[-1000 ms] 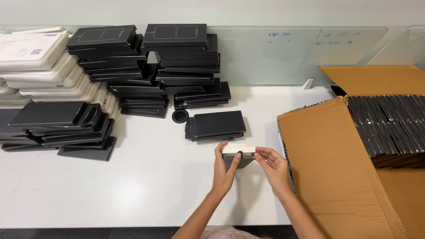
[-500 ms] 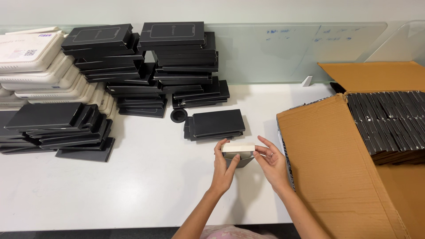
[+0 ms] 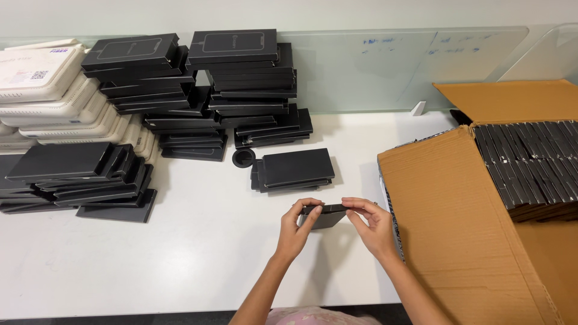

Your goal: The person removes small black boxes from a large cardboard box, places them on a desk, inserts a small white rectangular item into each box, and stacks the boxes into organized piles.

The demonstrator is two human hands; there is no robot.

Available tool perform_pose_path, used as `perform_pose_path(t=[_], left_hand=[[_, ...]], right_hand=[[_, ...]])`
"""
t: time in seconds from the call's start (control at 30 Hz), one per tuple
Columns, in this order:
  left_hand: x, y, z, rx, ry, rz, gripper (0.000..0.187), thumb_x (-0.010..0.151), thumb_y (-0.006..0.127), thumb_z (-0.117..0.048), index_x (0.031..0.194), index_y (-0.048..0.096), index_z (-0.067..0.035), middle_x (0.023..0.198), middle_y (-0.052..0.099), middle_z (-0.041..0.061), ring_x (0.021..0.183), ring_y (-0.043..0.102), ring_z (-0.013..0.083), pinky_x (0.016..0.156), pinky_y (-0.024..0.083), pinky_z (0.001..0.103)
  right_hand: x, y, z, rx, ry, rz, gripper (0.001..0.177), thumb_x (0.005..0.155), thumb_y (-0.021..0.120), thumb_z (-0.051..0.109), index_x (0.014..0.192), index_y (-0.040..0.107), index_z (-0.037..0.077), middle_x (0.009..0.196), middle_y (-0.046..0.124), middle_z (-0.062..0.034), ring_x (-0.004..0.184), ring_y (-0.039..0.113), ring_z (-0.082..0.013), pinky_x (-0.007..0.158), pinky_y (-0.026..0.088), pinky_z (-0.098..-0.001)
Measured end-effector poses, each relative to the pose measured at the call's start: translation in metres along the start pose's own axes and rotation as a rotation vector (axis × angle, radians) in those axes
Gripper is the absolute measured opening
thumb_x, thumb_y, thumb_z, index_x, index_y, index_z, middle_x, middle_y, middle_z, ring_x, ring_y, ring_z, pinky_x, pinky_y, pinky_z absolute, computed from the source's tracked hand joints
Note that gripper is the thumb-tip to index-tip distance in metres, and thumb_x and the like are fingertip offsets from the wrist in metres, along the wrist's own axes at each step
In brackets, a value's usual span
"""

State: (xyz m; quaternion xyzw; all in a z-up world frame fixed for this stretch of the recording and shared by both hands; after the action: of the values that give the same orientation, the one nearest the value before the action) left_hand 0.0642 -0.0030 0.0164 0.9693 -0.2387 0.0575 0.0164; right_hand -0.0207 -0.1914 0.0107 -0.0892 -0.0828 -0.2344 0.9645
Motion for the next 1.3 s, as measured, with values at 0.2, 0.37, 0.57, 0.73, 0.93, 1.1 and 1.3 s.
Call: perform_pose_path(t=[0.2, 0.37, 0.57, 0.73, 0.93, 1.1, 1.3], left_hand=[[0.003, -0.002, 0.001, 0.023, 0.024, 0.009, 0.02, 0.097, 0.068, -0.02, 0.109, 0.074, -0.006, 0.104, 0.077, 0.004, 0.098, 0.067, 0.0151, 0.092, 0.052, 0.031], [0.003, -0.004, 0.002, 0.084, 0.079, 0.016, 0.019, 0.096, 0.07, -0.017, 0.11, 0.078, -0.007, 0.105, 0.078, 0.007, 0.098, 0.067, 0.0175, 0.092, 0.051, 0.032], [0.005, -0.008, 0.002, 0.084, 0.124, 0.063, 0.017, 0.093, 0.072, -0.013, 0.106, 0.08, -0.007, 0.109, 0.078, 0.007, 0.099, 0.07, 0.0191, 0.09, 0.055, 0.032], [0.006, -0.012, 0.005, 0.135, 0.143, 0.1, 0.019, 0.091, 0.075, -0.015, 0.108, 0.081, -0.009, 0.11, 0.08, 0.008, 0.104, 0.071, 0.0205, 0.092, 0.056, 0.033], [0.009, -0.01, 0.011, 0.146, 0.155, 0.1, 0.023, 0.085, 0.08, -0.013, 0.107, 0.081, -0.01, 0.11, 0.08, 0.008, 0.103, 0.071, 0.0213, 0.091, 0.056, 0.034], [0.008, -0.007, 0.019, 0.116, 0.149, 0.04, 0.02, 0.086, 0.079, -0.011, 0.105, 0.082, -0.011, 0.11, 0.079, 0.007, 0.104, 0.071, 0.0205, 0.093, 0.056, 0.035], [0.009, 0.003, 0.01, 0.145, 0.232, -0.06, 0.034, 0.091, 0.074, -0.017, 0.124, 0.073, -0.008, 0.141, 0.064, 0.012, 0.131, 0.058, 0.0267, 0.108, 0.045, 0.042]], right_hand=[[0.0, 0.004, 0.015, -0.123, -0.062, -0.009, 0.016, 0.092, 0.07, 0.005, 0.106, 0.078, 0.002, 0.115, 0.077, -0.0127, 0.107, 0.074, -0.0192, 0.096, 0.059, -0.0308], [0.0, 0.005, 0.022, -0.185, -0.086, -0.008, 0.016, 0.092, 0.07, 0.004, 0.106, 0.079, 0.003, 0.114, 0.078, -0.0102, 0.106, 0.074, -0.0188, 0.093, 0.059, -0.0304], [-0.003, 0.004, 0.029, -0.324, -0.18, -0.004, 0.018, 0.088, 0.072, 0.002, 0.103, 0.08, 0.005, 0.116, 0.078, -0.0103, 0.105, 0.075, -0.0203, 0.092, 0.056, -0.0311], [-0.006, 0.005, 0.031, -0.403, -0.258, -0.025, 0.021, 0.086, 0.069, -0.002, 0.102, 0.081, 0.006, 0.116, 0.079, -0.0113, 0.107, 0.075, -0.0221, 0.09, 0.057, -0.0314], [-0.01, 0.01, 0.035, -0.416, -0.408, -0.054, 0.023, 0.08, 0.074, 0.001, 0.102, 0.079, 0.004, 0.118, 0.076, -0.012, 0.108, 0.074, -0.0242, 0.092, 0.058, -0.0334], [-0.005, 0.011, 0.03, -0.499, -0.389, 0.047, 0.016, 0.081, 0.08, 0.007, 0.094, 0.073, 0.001, 0.12, 0.075, -0.0122, 0.1, 0.074, -0.0283, 0.085, 0.058, -0.0349], [0.014, -0.003, 0.033, -0.558, -0.319, 0.178, 0.018, 0.087, 0.079, 0.01, 0.097, 0.069, 0.0, 0.109, 0.075, -0.0096, 0.083, 0.075, -0.025, 0.071, 0.06, -0.0313]])
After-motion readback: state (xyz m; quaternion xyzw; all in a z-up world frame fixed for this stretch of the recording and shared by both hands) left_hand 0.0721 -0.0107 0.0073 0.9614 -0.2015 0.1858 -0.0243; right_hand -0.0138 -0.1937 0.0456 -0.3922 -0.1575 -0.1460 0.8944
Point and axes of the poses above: each hand's wrist, its own x-axis towards the middle knuckle, its own y-axis out of the palm, z = x × y, the point moved 5 cm from there along x, towards the middle knuckle
